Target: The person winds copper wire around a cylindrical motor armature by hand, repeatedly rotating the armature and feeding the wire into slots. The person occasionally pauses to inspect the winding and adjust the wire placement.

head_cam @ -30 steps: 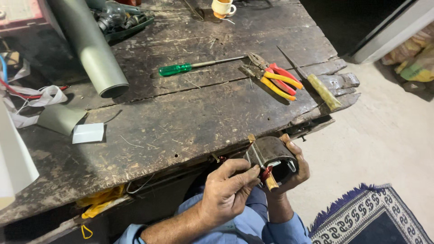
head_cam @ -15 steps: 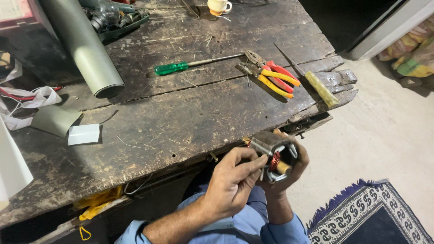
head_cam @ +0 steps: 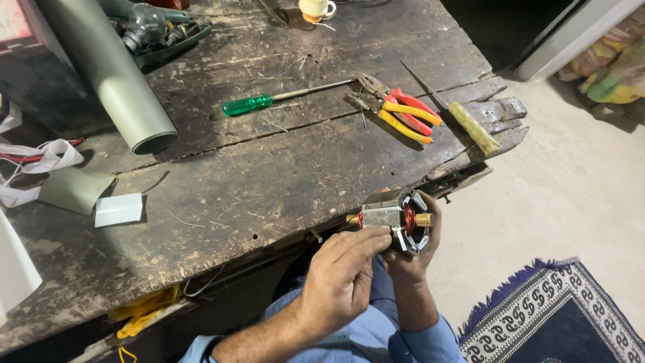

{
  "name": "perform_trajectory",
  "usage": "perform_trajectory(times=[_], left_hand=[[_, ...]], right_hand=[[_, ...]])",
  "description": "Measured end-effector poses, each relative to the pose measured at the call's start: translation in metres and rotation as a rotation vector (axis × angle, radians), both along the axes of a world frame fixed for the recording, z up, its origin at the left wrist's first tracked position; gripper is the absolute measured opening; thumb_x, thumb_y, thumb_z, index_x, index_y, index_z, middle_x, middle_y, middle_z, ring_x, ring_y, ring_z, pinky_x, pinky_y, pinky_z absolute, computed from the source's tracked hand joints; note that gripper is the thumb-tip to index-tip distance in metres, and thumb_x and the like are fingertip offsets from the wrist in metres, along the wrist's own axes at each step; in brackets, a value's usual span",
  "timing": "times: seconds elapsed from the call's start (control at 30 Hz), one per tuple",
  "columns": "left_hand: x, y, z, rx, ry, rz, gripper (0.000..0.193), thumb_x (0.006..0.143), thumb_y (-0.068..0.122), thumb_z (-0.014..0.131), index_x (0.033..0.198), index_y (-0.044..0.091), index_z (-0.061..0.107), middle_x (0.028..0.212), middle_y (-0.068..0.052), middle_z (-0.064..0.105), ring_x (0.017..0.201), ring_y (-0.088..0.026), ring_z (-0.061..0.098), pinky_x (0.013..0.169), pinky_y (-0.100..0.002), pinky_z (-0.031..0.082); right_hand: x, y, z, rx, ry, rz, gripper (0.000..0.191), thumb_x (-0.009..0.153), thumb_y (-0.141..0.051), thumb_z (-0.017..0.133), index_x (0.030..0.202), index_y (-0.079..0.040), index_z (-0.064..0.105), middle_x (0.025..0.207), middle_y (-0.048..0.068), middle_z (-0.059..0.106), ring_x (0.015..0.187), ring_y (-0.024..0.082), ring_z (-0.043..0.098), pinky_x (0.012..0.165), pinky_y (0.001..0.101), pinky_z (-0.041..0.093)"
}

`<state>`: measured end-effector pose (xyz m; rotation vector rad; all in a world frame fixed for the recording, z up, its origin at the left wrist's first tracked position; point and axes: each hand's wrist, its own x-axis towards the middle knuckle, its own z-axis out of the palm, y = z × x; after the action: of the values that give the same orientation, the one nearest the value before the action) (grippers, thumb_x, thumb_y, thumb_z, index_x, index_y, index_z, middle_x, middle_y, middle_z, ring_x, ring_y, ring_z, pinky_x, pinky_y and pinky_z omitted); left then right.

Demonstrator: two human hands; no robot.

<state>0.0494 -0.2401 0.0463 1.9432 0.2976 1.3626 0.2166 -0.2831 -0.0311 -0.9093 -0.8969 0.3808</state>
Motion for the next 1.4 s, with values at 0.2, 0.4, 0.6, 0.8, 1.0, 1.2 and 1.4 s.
perform_trajectory(times=[0.2,0.4,0.6,0.8,1.0,1.2,1.4], left_hand=[[-0.006,-0.005,0.004,0.093,0.107,0.0,0.034,0.085,-0.005,0.067,0.119,0.0,0.068,0.13,-0.02,0.068,0.112,-0.035,0.07,0.095,-0.043,0.057],[-0.006,-0.008,0.006,0.1,0.122,-0.024,0.033,0.087,-0.002,0.07,0.12,0.001,0.069,0.134,-0.019,0.066,0.114,-0.035,0.069,0.095,-0.043,0.056],[-0.003,-0.009,0.004,0.076,0.076,-0.004,0.025,0.094,0.001,0.071,0.119,0.0,0.069,0.133,-0.02,0.067,0.112,-0.033,0.071,0.094,-0.041,0.058],[-0.011,0.012,-0.014,-0.096,0.025,0.003,0.027,0.091,-0.002,0.067,0.118,-0.001,0.071,0.127,-0.02,0.07,0.115,-0.033,0.072,0.1,-0.04,0.058],[-0.043,0.041,-0.035,-0.422,-0.03,0.138,0.038,0.091,-0.005,0.059,0.128,0.002,0.064,0.12,-0.014,0.073,0.112,-0.023,0.073,0.098,-0.033,0.059],[-0.061,0.049,-0.045,-0.246,0.093,0.336,0.055,0.077,-0.012,0.055,0.129,0.002,0.063,0.118,-0.013,0.072,0.111,-0.023,0.072,0.097,-0.033,0.057],[-0.058,0.053,-0.046,-0.107,0.166,0.389,0.062,0.07,-0.013,0.059,0.13,0.003,0.063,0.13,-0.018,0.066,0.122,-0.033,0.066,0.104,-0.039,0.053]], right_hand=[[0.008,0.004,-0.006,-0.007,-0.001,0.064,0.118,0.066,-0.061,0.095,0.149,0.003,0.04,0.135,0.018,0.061,0.123,0.028,0.065,0.106,0.0439,0.057],[0.014,0.003,-0.012,-0.012,0.071,0.134,0.124,0.063,-0.065,0.094,0.15,0.004,0.038,0.134,0.018,0.061,0.121,0.027,0.065,0.104,0.0434,0.056],[0.013,0.004,-0.006,-0.054,0.069,0.172,0.122,0.065,-0.066,0.093,0.148,0.004,0.039,0.134,0.018,0.06,0.122,0.026,0.065,0.104,0.0418,0.056],[0.013,0.01,0.031,-0.121,-0.111,0.114,0.11,0.065,-0.041,0.103,0.143,0.004,0.041,0.128,0.019,0.06,0.117,0.025,0.064,0.101,0.0409,0.057],[0.002,0.041,0.098,-0.628,-1.139,-0.332,0.108,0.05,-0.037,0.097,0.14,0.0,0.049,0.125,0.021,0.065,0.112,0.035,0.064,0.095,0.0477,0.049],[-0.044,0.085,0.129,-0.772,-1.539,-0.215,0.103,0.052,-0.044,0.092,0.136,-0.003,0.049,0.112,0.016,0.066,0.101,0.036,0.065,0.085,0.0501,0.04],[-0.058,0.101,0.128,-0.923,-1.464,-0.173,0.11,0.058,-0.051,0.091,0.147,-0.006,0.042,0.112,0.016,0.063,0.099,0.037,0.062,0.085,0.0535,0.04]])
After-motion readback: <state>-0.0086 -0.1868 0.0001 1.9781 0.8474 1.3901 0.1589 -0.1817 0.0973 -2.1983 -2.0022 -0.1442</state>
